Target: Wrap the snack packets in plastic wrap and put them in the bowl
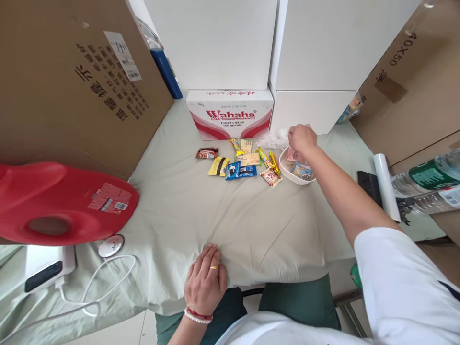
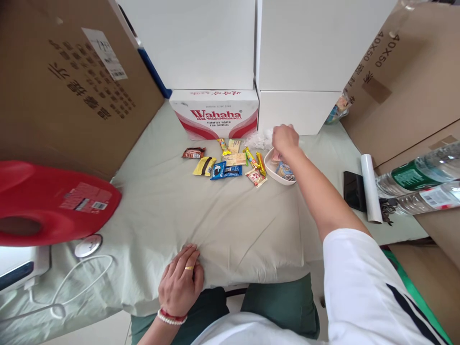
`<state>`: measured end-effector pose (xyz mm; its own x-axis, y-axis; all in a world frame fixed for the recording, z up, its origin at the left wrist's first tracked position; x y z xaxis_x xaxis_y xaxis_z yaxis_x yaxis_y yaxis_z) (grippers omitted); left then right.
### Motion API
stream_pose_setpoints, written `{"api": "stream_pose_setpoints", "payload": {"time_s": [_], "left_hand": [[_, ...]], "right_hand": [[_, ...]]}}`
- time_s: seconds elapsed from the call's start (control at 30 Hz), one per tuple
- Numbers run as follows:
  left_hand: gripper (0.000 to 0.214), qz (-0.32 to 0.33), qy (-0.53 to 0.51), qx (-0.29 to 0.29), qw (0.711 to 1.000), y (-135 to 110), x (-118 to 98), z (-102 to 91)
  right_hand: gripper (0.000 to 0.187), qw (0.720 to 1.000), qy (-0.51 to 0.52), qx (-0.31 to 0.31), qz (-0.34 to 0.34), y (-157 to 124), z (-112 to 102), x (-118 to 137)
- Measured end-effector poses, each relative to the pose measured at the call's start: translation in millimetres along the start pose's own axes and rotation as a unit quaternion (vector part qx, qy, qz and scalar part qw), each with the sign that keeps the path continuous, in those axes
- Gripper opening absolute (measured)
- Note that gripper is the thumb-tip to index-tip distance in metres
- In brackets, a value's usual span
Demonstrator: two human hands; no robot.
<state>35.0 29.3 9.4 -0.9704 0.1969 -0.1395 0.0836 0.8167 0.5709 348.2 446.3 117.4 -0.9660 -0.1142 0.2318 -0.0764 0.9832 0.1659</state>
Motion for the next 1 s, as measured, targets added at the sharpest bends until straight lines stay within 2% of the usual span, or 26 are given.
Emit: {"api": "stream_pose_setpoints", "payload": {"time_s": [0.1, 0.2, 0.27, 0.37, 0.43, 0.5, 0.57, 0.63, 0.7, 0.77, 0.83, 0.9, 0.93, 1.0], "left_hand": [[0.032, 0.001, 0.005, 0.002, 1.0, 0, 1, 0.0], [0.03, 0.006, 0.008, 0.005, 1.0, 0, 0, -0.7], [0.029, 0.007, 0.01, 0.003, 1.0, 1, 0, -1.3], [0.029, 0.007, 0.006, -0.001, 1.0, 0, 0, -0.9], [0.029, 0.007, 0.001, -0.001, 1.0, 0, 0, 0.3], [0.029, 0.004, -0.003, -0.002, 1.0, -1, 1, 1.7], [0.029, 0.001, -0.01, 0.001, 1.0, -2, 1, 2.3], [0.029, -0.004, -0.031, -0.004, 0.999, -2, 2, 0.8], [0.026, -0.022, -0.078, -0.017, 0.997, -1, 4, -3.4], [0.019, -0.066, -0.146, -0.031, 0.987, 2, 6, -9.2], [0.01, -0.139, -0.233, -0.01, 0.962, 9, 5, -12.7], [0.014, -0.235, -0.344, 0.057, 0.907, 20, -2, -10.1], [0.023, -0.289, -0.414, 0.098, 0.858, 27, -8, -6.1], [0.039, -0.378, -0.545, 0.165, 0.73, 42, -26, 5.4]], "right_hand": [[0.033, 0.998, -0.038, 0.016, -0.044, 15, 17, 42], [0.038, 0.994, -0.075, 0.073, -0.038, 20, 33, 63], [0.035, 0.993, -0.083, 0.085, -0.027, 21, 34, 63], [0.033, 0.998, -0.059, 0.029, -0.012, 19, 16, 50], [0.023, 1.0, 0.015, -0.01, 0.016, 12, -1, 36], [0.01, 0.984, 0.165, -0.019, 0.059, -2, -15, 22], [0.005, 0.929, 0.354, 0.002, 0.105, -25, -22, 11], [0.016, 0.846, 0.516, 0.037, 0.132, -55, -25, 7], [0.029, 0.771, 0.618, 0.075, 0.134, -91, -24, 7], [0.039, 0.723, 0.668, 0.117, 0.129, -132, -18, 11], [0.041, 0.698, 0.687, 0.155, 0.126, -173, -9, 17], [0.039, 0.689, 0.692, 0.178, 0.124, -212, 3, 24], [0.037, 0.689, 0.69, 0.183, 0.125, -229, 9, 28], [0.033, 0.696, 0.682, 0.186, 0.127, -260, 22, 37]]}}
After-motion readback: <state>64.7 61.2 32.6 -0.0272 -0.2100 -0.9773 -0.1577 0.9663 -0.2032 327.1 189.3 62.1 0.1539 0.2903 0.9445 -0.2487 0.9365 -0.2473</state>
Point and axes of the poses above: each hand's wrist, its own y-axis towards the middle knuckle, its own z-axis out of the palm, x = y × z, the point moved 3 cm from there along y, towards the middle knuckle, and after that the axes turned 4 degrees about -z, right-handed, at the moved point
